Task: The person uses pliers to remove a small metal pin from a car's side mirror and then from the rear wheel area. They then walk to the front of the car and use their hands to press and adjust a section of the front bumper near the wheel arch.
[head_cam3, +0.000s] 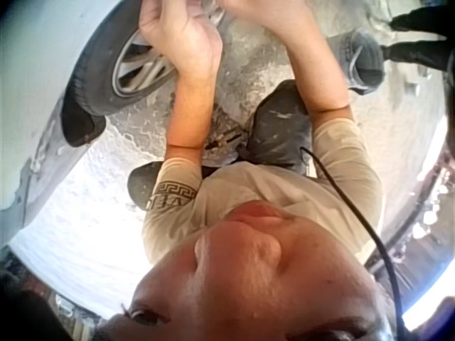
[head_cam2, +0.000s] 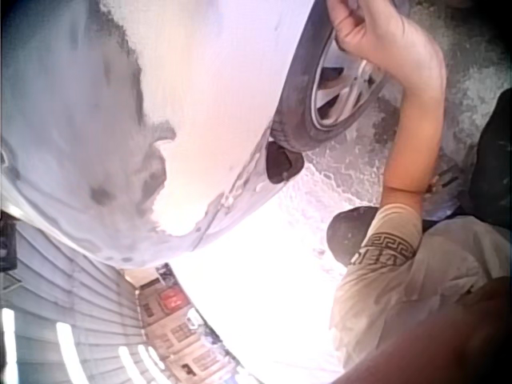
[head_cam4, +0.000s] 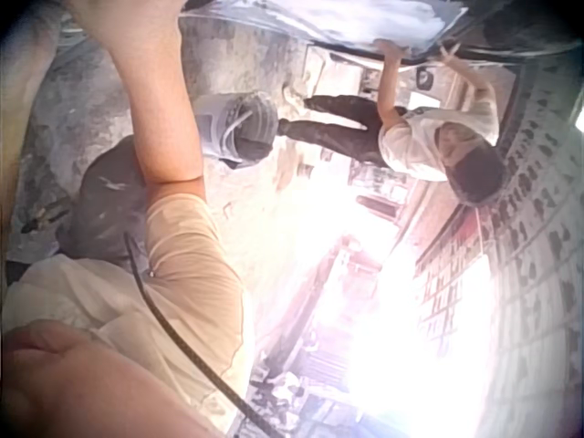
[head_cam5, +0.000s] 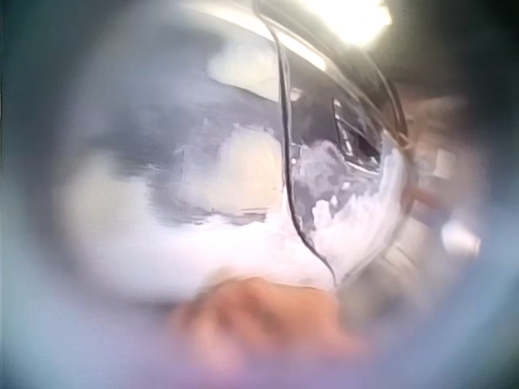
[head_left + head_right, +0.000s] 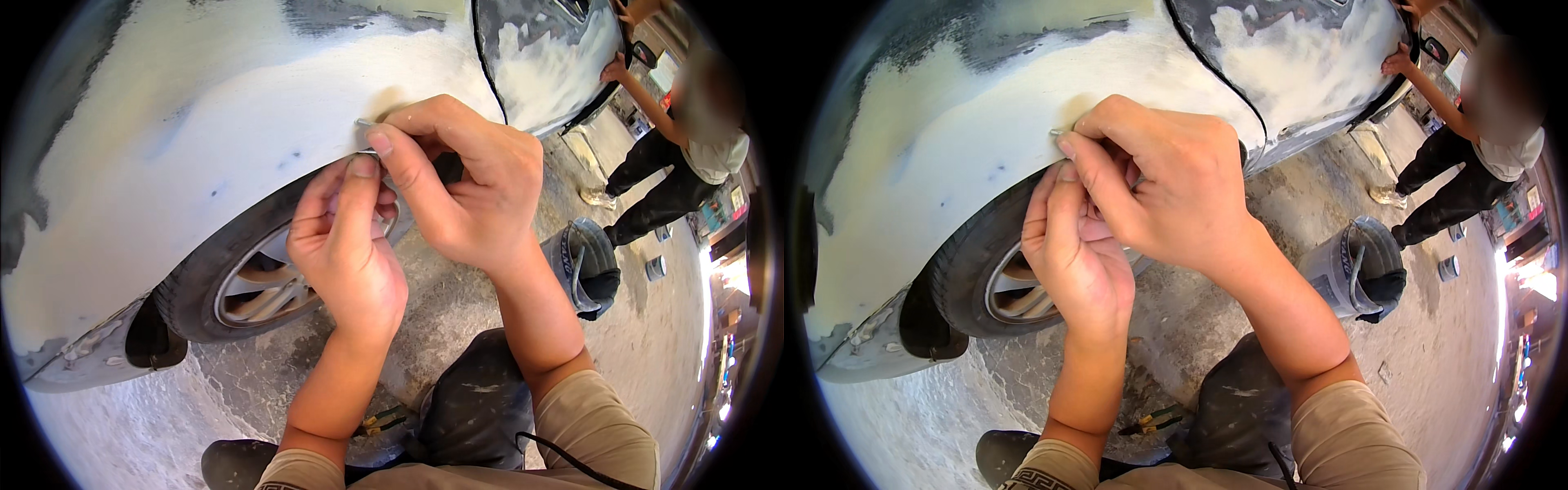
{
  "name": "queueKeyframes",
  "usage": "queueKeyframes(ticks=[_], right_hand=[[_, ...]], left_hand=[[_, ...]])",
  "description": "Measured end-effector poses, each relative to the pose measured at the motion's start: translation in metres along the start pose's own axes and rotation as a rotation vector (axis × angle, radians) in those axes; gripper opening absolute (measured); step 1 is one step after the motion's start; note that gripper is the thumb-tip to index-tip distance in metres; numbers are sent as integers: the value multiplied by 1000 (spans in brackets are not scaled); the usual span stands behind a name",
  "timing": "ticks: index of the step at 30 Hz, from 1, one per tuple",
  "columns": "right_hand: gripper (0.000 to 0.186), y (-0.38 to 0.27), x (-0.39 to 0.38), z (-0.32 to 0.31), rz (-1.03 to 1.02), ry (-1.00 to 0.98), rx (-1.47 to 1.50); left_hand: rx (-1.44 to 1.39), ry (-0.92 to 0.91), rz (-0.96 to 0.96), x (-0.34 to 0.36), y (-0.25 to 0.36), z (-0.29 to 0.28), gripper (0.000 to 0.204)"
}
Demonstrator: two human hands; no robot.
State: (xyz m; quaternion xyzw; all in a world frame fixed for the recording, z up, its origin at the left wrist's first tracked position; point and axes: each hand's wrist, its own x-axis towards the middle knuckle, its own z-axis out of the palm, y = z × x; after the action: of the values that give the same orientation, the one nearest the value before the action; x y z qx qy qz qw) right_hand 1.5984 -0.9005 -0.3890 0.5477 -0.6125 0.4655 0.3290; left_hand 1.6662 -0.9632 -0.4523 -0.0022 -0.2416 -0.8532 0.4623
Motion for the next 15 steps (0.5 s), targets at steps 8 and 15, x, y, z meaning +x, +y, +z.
queueKeyframes(ticks=[8, 15], right_hand=[[9, 9, -4, -4, 11, 23, 4], [10, 14, -5, -10, 36, 31, -6]], left_hand=[[16, 15, -9, 0, -8, 6, 14], [9, 16, -40, -1, -16, 12, 14]])
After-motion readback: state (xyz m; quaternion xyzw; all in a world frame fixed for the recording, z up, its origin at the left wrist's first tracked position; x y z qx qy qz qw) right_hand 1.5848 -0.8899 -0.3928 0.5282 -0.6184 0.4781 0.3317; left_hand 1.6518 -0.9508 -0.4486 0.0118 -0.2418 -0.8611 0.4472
